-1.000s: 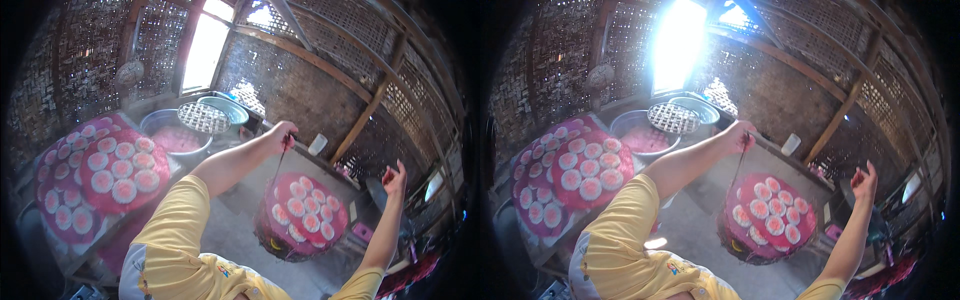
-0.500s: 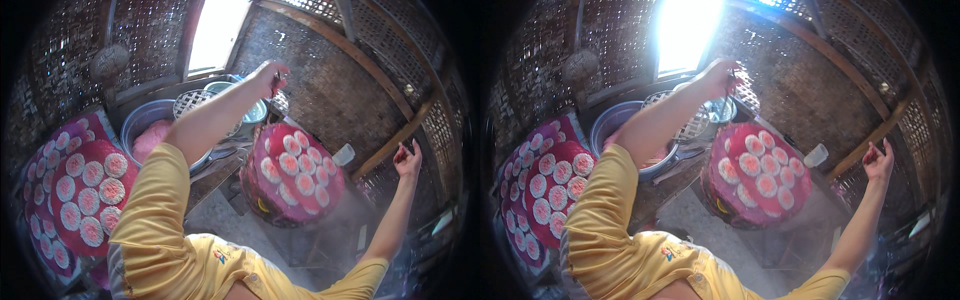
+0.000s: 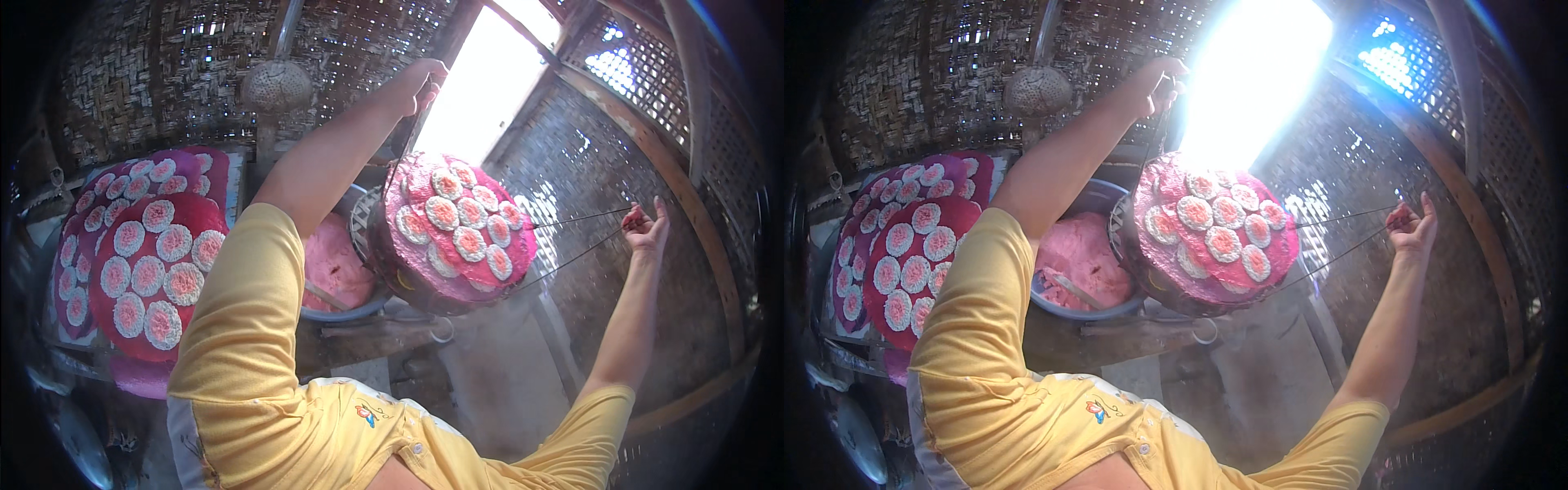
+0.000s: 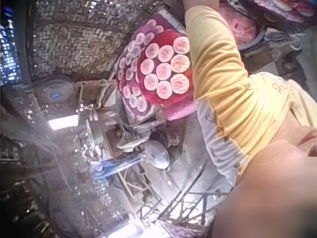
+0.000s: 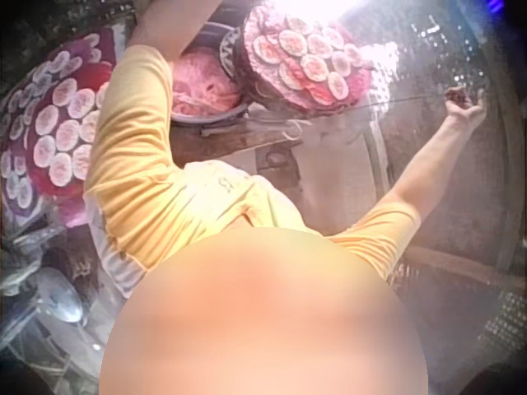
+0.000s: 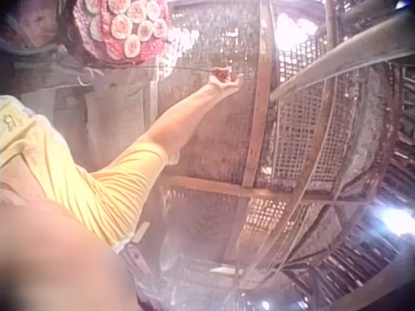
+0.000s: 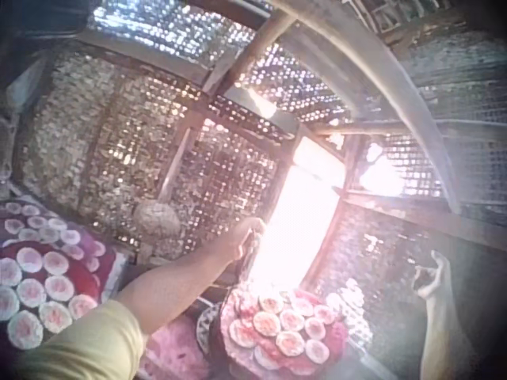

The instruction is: The person uses a wooden mallet to press white dough into ring molds on a pink tray, then adds pink dough centers to form flower-like patterns. The finished items are arranged on trays and placed into a steamer.

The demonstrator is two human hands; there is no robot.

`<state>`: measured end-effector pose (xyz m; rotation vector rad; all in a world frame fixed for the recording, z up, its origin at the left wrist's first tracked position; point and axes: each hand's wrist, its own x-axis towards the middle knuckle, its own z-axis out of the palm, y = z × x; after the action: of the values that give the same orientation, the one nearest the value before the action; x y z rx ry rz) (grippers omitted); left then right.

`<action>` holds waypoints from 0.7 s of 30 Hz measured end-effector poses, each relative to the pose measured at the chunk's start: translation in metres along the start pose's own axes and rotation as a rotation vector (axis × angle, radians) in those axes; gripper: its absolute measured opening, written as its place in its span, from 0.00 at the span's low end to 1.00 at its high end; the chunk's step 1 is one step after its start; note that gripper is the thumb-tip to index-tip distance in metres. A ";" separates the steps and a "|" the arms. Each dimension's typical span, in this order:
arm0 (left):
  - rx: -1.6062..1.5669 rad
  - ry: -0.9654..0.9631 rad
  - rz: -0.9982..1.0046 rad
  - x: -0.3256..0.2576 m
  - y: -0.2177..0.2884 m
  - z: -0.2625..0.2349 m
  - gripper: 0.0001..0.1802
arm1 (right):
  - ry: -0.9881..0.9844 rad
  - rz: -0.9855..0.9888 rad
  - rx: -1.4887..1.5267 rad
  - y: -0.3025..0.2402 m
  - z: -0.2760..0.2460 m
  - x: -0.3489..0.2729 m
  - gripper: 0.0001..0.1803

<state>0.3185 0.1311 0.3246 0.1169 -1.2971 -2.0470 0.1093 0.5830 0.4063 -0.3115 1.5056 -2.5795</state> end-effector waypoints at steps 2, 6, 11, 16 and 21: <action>0.091 0.072 -0.035 0.005 0.001 0.004 0.12 | -0.005 0.063 0.041 0.010 0.002 0.026 0.32; 0.085 0.108 -0.153 0.012 0.004 -0.014 0.16 | -0.003 0.153 0.013 0.024 0.015 0.055 0.31; 0.104 0.158 -0.142 0.016 0.004 -0.064 0.11 | -0.274 0.059 -0.136 0.034 0.032 0.060 0.23; 0.789 0.261 -0.007 0.003 -0.010 -0.090 0.12 | -0.262 -0.164 -0.461 0.044 -0.016 0.045 0.16; 1.786 0.366 -0.150 -0.047 -0.023 -0.139 0.19 | -0.213 -0.162 -0.558 0.093 -0.109 0.016 0.15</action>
<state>0.4013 0.0592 0.2240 1.2711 -2.3909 -0.3067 0.0682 0.6261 0.2752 -0.7662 2.1570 -2.0872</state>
